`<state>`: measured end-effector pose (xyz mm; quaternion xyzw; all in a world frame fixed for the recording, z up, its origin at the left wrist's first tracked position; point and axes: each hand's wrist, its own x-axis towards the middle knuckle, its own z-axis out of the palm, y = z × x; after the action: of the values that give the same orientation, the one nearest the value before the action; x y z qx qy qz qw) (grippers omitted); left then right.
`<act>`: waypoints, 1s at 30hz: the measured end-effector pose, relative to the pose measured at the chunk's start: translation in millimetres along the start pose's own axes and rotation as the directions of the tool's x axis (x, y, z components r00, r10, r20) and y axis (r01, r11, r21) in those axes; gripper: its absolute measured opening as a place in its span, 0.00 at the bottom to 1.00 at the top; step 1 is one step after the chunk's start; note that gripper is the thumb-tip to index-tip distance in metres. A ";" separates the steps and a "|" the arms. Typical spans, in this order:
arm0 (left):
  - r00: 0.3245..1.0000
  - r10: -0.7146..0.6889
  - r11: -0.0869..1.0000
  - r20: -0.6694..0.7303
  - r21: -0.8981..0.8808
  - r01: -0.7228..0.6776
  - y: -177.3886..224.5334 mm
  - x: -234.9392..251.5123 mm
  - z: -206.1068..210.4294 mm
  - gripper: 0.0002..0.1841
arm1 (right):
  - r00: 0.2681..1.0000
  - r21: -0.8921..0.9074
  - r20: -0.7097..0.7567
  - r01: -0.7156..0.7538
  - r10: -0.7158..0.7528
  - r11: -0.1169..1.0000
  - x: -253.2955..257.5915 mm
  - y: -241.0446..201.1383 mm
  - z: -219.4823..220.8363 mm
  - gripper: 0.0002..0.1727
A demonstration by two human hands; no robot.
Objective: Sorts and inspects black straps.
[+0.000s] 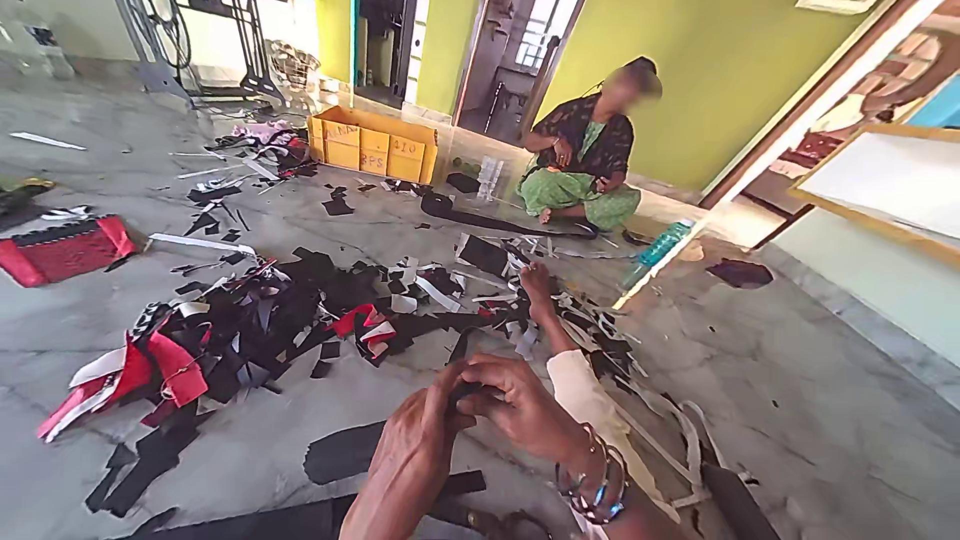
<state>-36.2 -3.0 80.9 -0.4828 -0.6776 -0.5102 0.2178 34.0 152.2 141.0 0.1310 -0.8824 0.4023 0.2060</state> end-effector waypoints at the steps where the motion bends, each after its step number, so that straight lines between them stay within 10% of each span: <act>1: 1.000 -0.012 1.000 0.005 -0.018 0.012 0.4 0.3 1.0 0.26 | 1.000 -0.044 -0.016 0.023 -0.024 0.999 -1.7 0.9 1.3 0.10; 8: 0.984 -0.141 0.947 0.112 -0.274 0.167 -5.2 -3.1 8.4 0.35 | 0.991 -0.215 -0.060 0.102 -0.117 0.971 -11.7 6.1 1.5 0.11; 15: 0.877 -0.177 0.656 0.447 -0.611 0.444 -20.6 -8.8 2.2 0.30 | 0.985 -0.250 0.002 0.169 -0.174 0.953 -19.6 0.4 -9.2 0.10; 22: 0.948 -0.139 0.902 0.286 -0.359 0.241 -15.2 -7.1 1.9 0.20 | 0.989 -0.289 -0.057 0.113 -0.135 0.951 -27.7 3.8 -5.6 0.10; 30: 0.928 -0.340 0.920 0.152 -0.153 0.362 17.7 -4.1 20.3 0.20 | 0.971 -0.245 -0.238 -0.035 -0.025 0.969 -28.2 6.6 2.4 0.11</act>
<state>-14.8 13.7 78.4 -0.4012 -0.7169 -0.5690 0.0367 55.5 156.4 122.0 0.0526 -0.8946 0.3026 0.3246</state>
